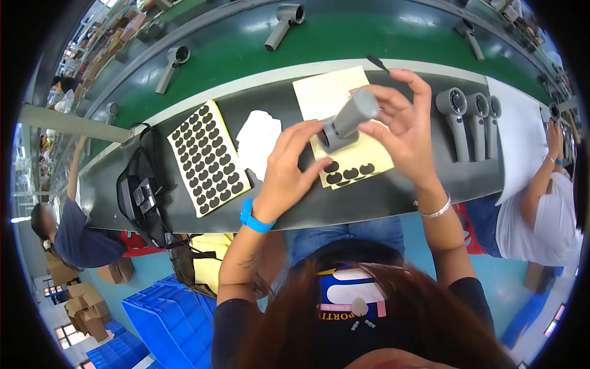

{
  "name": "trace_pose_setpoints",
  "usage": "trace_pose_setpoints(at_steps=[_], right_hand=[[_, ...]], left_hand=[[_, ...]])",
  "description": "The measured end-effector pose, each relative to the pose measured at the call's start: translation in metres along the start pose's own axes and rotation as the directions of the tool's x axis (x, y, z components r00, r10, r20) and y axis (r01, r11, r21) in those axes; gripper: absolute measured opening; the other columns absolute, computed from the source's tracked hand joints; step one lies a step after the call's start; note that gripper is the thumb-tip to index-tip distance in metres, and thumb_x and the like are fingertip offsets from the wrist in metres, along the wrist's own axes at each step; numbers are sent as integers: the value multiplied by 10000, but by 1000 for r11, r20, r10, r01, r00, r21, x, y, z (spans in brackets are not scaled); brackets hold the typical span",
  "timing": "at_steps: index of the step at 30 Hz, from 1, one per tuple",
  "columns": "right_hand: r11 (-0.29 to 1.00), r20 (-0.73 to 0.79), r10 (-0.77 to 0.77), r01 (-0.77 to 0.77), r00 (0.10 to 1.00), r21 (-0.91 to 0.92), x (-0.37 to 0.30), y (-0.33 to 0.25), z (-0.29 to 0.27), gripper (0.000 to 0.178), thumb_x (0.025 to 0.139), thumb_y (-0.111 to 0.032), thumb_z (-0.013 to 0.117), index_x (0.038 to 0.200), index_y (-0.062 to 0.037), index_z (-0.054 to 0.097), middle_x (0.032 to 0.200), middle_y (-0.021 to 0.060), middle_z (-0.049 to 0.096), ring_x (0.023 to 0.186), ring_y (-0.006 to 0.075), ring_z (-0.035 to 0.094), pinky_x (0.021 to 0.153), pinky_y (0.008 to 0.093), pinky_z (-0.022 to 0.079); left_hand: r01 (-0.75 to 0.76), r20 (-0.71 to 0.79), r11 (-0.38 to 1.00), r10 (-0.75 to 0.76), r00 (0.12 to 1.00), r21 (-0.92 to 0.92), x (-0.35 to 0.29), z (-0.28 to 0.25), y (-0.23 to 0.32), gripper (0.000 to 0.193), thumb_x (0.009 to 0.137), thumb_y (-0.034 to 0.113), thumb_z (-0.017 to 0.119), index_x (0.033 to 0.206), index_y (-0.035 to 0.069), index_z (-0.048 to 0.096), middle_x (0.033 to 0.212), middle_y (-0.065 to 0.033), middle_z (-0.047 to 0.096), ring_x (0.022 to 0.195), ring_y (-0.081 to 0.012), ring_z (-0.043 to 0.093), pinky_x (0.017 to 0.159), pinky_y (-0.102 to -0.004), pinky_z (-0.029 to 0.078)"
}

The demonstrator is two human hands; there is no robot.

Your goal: Peeling small circular stickers from a sheet and applying them to cylindrical metal components at a manual assembly station.

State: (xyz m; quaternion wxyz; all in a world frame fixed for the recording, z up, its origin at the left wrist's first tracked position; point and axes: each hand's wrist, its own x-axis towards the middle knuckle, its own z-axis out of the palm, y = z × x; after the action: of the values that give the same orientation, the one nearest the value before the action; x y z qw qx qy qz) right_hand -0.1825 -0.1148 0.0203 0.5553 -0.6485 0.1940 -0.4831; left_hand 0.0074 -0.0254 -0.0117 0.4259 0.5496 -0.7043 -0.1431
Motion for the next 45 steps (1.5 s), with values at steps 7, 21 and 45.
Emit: trace_pose_setpoints(at_steps=[7, 21, 45], right_hand=[[908, 218, -111, 188, 970, -375, -26, -14, 17, 669, 819, 120, 585, 1346, -38, 206, 1218, 218, 573, 1143, 299, 575, 972, 404, 465], [909, -34, -74, 53, 997, -413, -70, -51, 3, 207, 840, 90, 602, 1010, 4, 521, 940, 116, 563, 894, 189, 569, 841, 298, 453], [949, -49, 306, -309, 951, -64, -69, -66, 23, 403, 809, 118, 610, 1105, -33, 383, 910, 105, 596, 1039, 194, 608, 835, 258, 493]], left_hand=[[-19, -230, 971, -38, 973, -239, 1, 12, 33, 567, 674, 20, 782, 1202, 37, 576, 1174, -143, 606, 997, -304, 596, 768, -347, 529], [-3, -277, 955, -83, 957, -296, -19, 25, 35, 466, 722, -80, 717, 1156, 13, 574, 1047, -119, 653, 869, -172, 663, 645, -252, 545], [291, 230, 501, -182, 956, -815, -35, 1, 55, 431, 821, -112, 627, 1240, -46, 550, 1363, -201, 477, 941, -187, 644, 802, -281, 567]])
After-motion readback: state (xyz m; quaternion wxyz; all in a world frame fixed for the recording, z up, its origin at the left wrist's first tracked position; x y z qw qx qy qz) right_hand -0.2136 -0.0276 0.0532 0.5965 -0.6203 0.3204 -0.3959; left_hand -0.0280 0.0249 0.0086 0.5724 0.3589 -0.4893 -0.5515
